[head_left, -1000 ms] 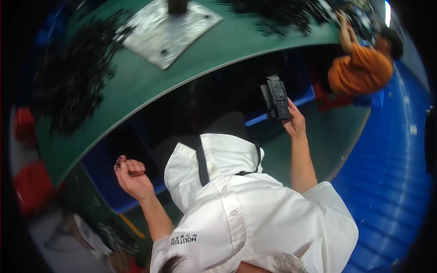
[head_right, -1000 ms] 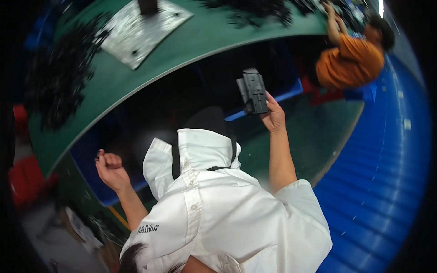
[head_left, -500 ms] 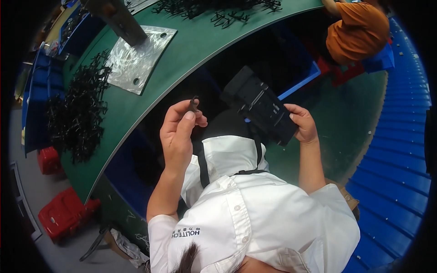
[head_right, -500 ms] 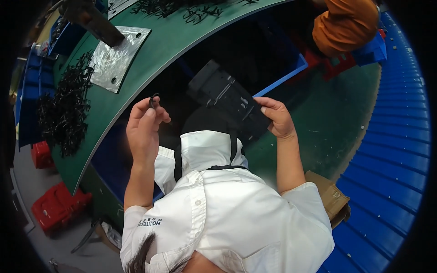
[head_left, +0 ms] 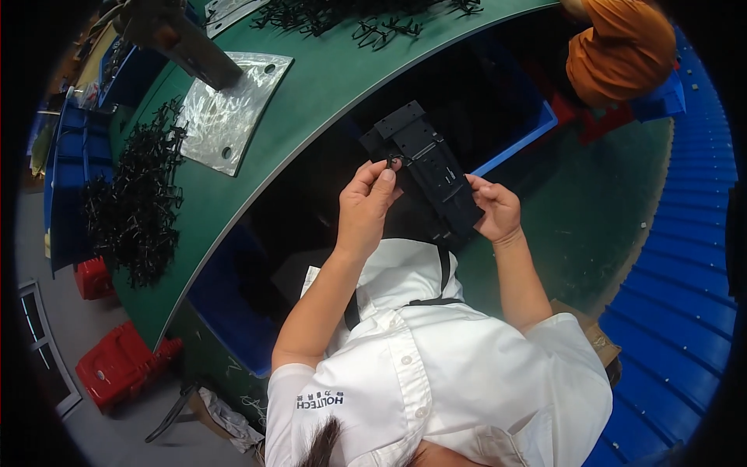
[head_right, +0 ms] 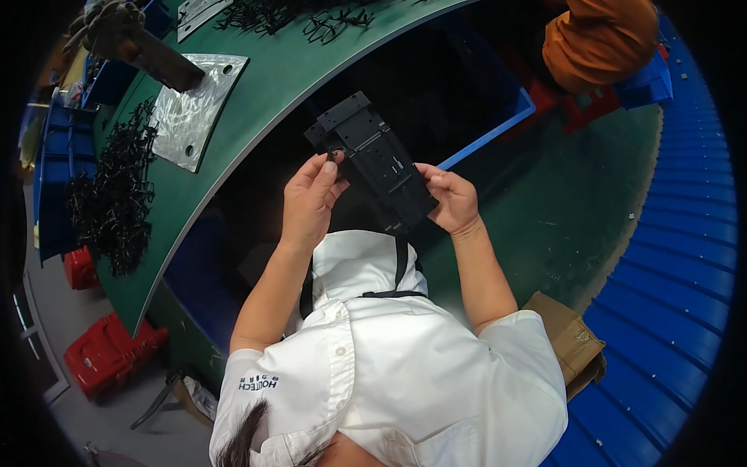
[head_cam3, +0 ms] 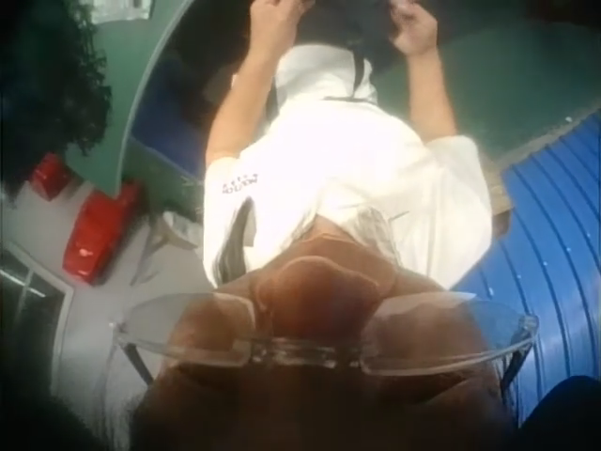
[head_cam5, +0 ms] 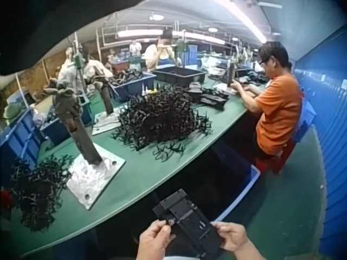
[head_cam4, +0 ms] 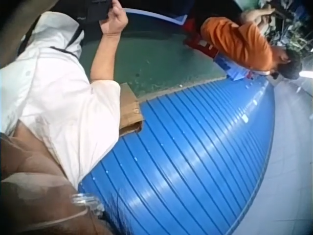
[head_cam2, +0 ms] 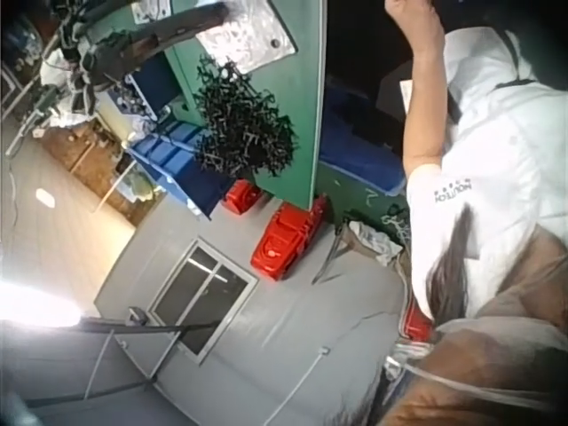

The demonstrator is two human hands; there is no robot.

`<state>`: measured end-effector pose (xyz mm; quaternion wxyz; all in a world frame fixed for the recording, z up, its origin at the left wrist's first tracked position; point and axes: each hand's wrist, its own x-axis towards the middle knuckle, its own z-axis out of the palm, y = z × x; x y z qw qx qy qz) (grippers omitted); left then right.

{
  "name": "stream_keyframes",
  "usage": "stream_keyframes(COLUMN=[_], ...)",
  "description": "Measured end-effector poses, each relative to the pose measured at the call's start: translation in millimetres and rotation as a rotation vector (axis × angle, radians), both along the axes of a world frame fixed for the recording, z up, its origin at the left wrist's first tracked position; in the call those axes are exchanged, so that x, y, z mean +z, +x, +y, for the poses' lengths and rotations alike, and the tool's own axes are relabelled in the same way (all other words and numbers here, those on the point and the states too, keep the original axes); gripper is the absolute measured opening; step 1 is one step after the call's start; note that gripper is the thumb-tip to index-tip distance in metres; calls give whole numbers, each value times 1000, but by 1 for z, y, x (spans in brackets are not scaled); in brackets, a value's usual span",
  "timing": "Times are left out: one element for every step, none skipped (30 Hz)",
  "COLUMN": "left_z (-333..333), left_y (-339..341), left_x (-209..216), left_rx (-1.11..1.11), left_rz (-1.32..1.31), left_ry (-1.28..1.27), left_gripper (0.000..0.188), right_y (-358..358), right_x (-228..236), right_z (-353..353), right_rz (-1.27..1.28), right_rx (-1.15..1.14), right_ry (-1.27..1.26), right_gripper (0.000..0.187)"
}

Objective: Assembling plastic components onto a toy car chassis and using a heat-staking press to secure them.

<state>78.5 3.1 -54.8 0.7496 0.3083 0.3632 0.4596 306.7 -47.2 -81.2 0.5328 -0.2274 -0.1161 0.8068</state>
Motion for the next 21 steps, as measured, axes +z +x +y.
stream_keyframes(left_z=[-1,-1,-1,-1,0,2,4,4,6,8,10,12,14,16,17,16,17,18,18,18,16], left_y=[1,2,3,3,3,3,2,1,1,1,0,0,-1,-1,-2,-3,-4,-6,-5,-8,-14], left_x=[-1,-1,0,0,-2,-5,-6,-7,-7,-7,-6,-5,-4,-4,-6,-6,-3,-2,3,0,-2], left_rx=[28,26,28,31,31,47,63,66,84,101,100,94,88,93,92,94,93,66,74,66,9], left_rz=[45,50,48,46,49,47,45,48,31,12,14,-18,-52,-54,-11,32,40,61,157,185,215], left_ry=[19,14,36,59,56,46,37,34,21,9,8,-15,-35,-26,7,43,47,89,154,195,240], left_gripper=[23,23,22,22,22,22,21,21,22,22,22,22,22,22,21,20,19,19,18,18,17], right_y=[-3,-5,-11,-15,-16,-14,-13,-8,-3,6,17,27,30,30,28,25,23,21,20,19,12], right_x=[1,0,-4,-10,-15,-15,-15,-18,-16,-20,-22,-21,-20,-14,-11,-4,5,11,21,30,37], right_z=[1,1,1,2,6,9,13,20,24,30,30,32,32,35,36,33,34,37,46,56,70], right_rz=[-41,-83,-325,-568,-512,-341,-169,-100,41,224,224,163,121,77,39,-98,-235,-289,-356,-421,-505], right_rx=[-42,-87,-116,-143,-167,-228,-288,-324,-401,-434,-438,-412,-407,-397,-381,-371,-357,-351,-301,-254,-326], right_ry=[-41,-82,-36,12,-41,-86,-129,-102,-89,17,72,69,42,22,75,60,55,65,90,115,93], right_gripper=[31,27,25,23,20,21,22,25,26,26,25,27,27,28,30,31,32,28,24,21,16])
